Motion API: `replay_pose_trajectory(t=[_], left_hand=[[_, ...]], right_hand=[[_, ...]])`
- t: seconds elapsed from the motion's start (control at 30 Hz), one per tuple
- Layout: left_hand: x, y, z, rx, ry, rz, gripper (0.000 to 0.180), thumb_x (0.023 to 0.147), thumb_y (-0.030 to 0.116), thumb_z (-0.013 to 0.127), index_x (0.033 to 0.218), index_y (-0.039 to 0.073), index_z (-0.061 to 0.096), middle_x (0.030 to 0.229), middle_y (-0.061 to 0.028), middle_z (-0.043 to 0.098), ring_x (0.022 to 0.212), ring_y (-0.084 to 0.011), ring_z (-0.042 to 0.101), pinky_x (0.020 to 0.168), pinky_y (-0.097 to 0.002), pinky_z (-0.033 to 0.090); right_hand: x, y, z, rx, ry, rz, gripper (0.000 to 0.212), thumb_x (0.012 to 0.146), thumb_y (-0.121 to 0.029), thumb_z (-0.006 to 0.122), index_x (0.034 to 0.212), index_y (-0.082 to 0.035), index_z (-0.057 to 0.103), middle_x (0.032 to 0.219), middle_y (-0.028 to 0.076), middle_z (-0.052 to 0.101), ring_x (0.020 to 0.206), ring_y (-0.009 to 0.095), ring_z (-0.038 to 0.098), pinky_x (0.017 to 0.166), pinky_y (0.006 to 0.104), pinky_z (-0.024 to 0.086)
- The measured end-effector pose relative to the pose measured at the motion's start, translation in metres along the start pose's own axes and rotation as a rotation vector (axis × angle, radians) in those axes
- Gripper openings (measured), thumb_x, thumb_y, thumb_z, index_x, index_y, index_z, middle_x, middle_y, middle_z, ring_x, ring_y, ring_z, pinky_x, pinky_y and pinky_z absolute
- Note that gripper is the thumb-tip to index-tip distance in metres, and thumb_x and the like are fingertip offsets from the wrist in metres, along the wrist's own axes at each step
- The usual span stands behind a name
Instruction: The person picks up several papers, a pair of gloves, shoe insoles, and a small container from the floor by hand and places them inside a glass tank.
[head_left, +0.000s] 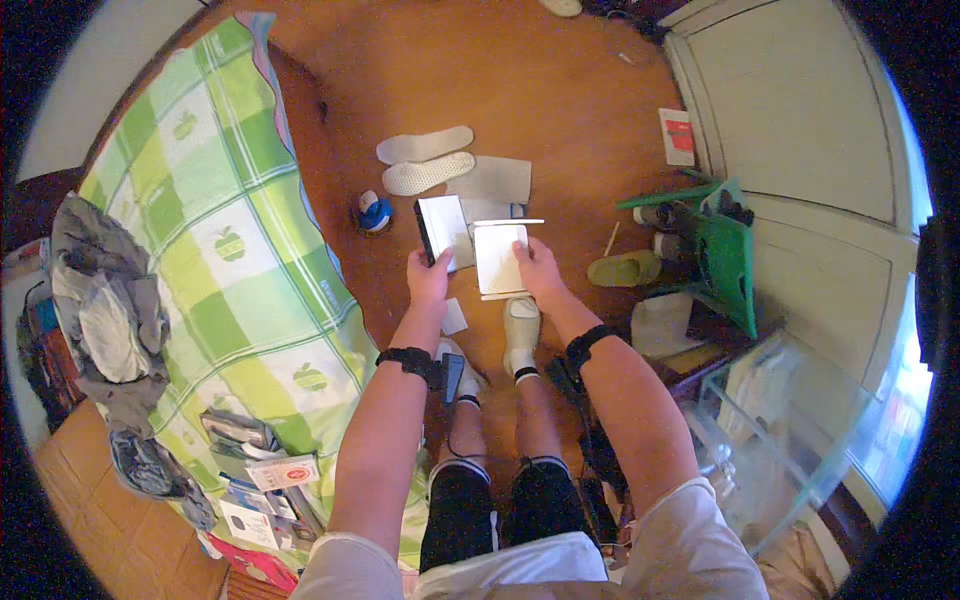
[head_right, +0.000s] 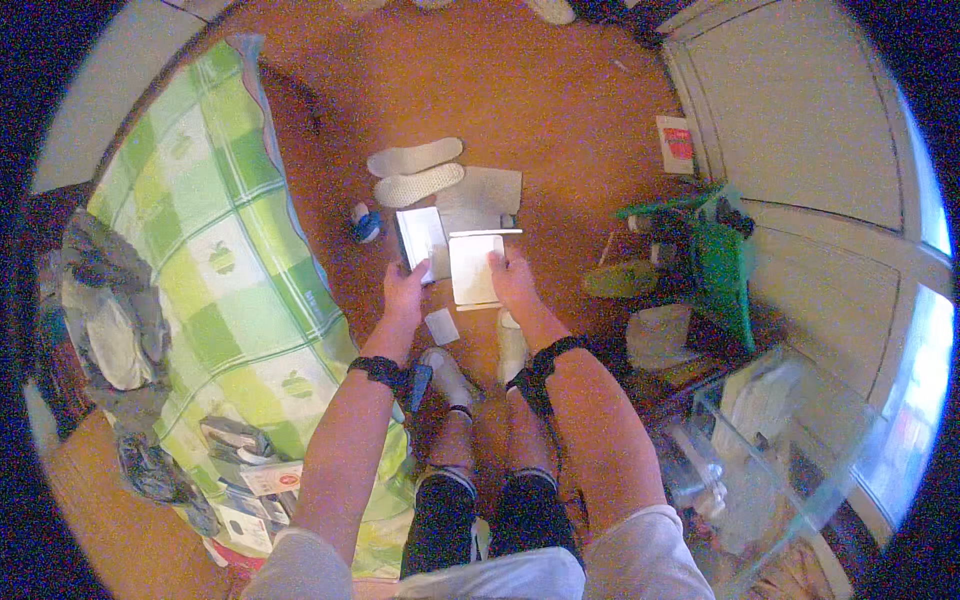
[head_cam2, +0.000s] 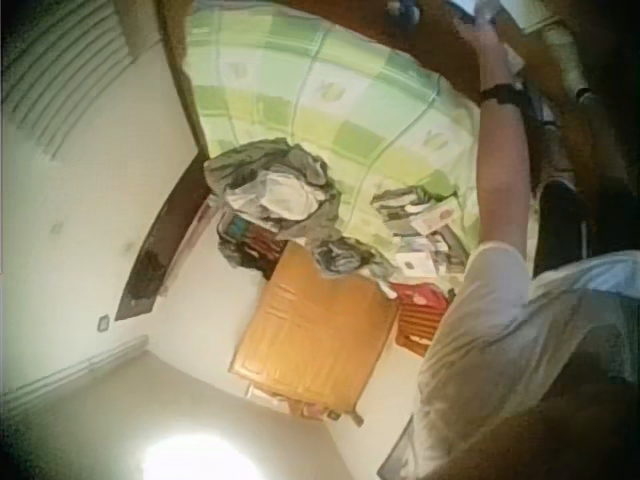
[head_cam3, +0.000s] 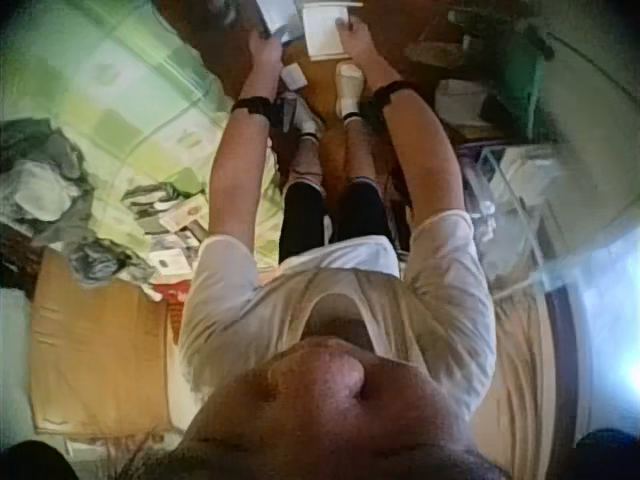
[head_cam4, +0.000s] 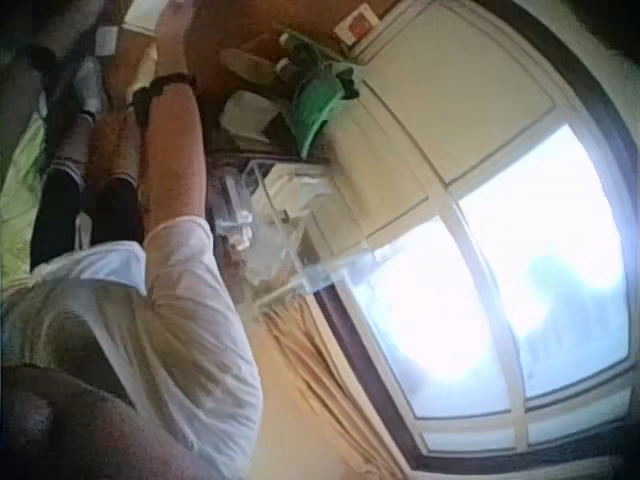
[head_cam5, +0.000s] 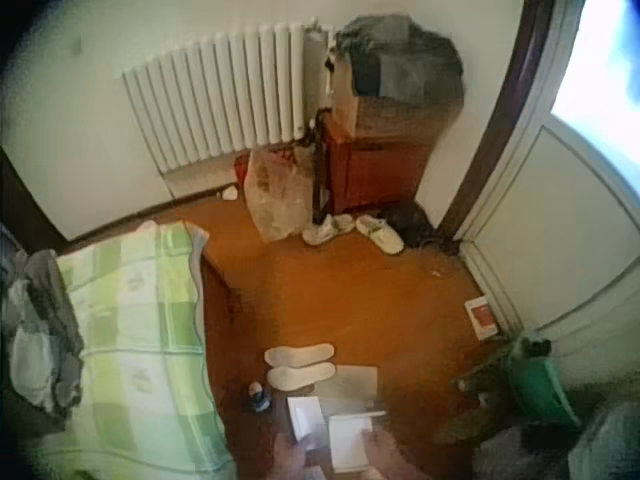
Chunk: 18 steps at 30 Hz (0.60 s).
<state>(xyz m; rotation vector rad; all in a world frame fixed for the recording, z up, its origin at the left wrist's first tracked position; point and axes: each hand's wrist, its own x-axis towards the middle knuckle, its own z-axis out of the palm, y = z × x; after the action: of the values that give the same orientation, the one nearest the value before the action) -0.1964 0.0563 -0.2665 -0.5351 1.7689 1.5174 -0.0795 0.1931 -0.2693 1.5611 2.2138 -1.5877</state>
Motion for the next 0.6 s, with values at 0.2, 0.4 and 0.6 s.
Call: replay_pose_trajectory(t=[0.2, 0.4, 0.6], left_hand=[[-0.102, 0.053, 0.004, 0.088, -0.324, 0.009, 0.048, 0.074, 0.014, 0.062, 0.114, 0.002, 0.037, 0.095, -0.012, 0.053, 0.083, -0.0189, 0.054, 0.062, -0.0303, 0.047], [-0.215, 0.104, 0.02, -0.078, -0.465, 0.034, 0.044, 0.076, 0.015, 0.06, 0.113, 0.007, 0.039, 0.094, -0.0075, 0.055, 0.079, -0.016, 0.054, 0.062, -0.0266, 0.045], [-0.323, 0.146, 0.029, -0.074, -0.64, 0.07, 0.033, 0.082, 0.021, 0.053, 0.11, 0.01, 0.04, 0.1, -0.0044, 0.052, 0.084, -0.0164, 0.054, 0.065, -0.0311, 0.046]], right_hand=[[-0.056, -0.06, -0.068, 0.342, -0.046, -0.002, 0.024, 0.086, -0.018, 0.046, 0.096, 0.002, 0.054, 0.08, 0.002, 0.055, 0.072, 0.009, 0.047, 0.066, 0.0236, 0.039], [-0.148, -0.143, -0.138, 0.513, 0.183, -0.148, 0.022, 0.084, -0.014, 0.05, 0.097, 0.002, 0.053, 0.083, 0.002, 0.056, 0.074, 0.01, 0.05, 0.067, 0.0245, 0.041], [-0.237, -0.19, -0.217, 0.478, 0.253, -0.132, 0.027, 0.08, -0.016, 0.056, 0.099, 0.002, 0.053, 0.081, 0.004, 0.057, 0.072, 0.01, 0.052, 0.064, 0.0237, 0.043]])
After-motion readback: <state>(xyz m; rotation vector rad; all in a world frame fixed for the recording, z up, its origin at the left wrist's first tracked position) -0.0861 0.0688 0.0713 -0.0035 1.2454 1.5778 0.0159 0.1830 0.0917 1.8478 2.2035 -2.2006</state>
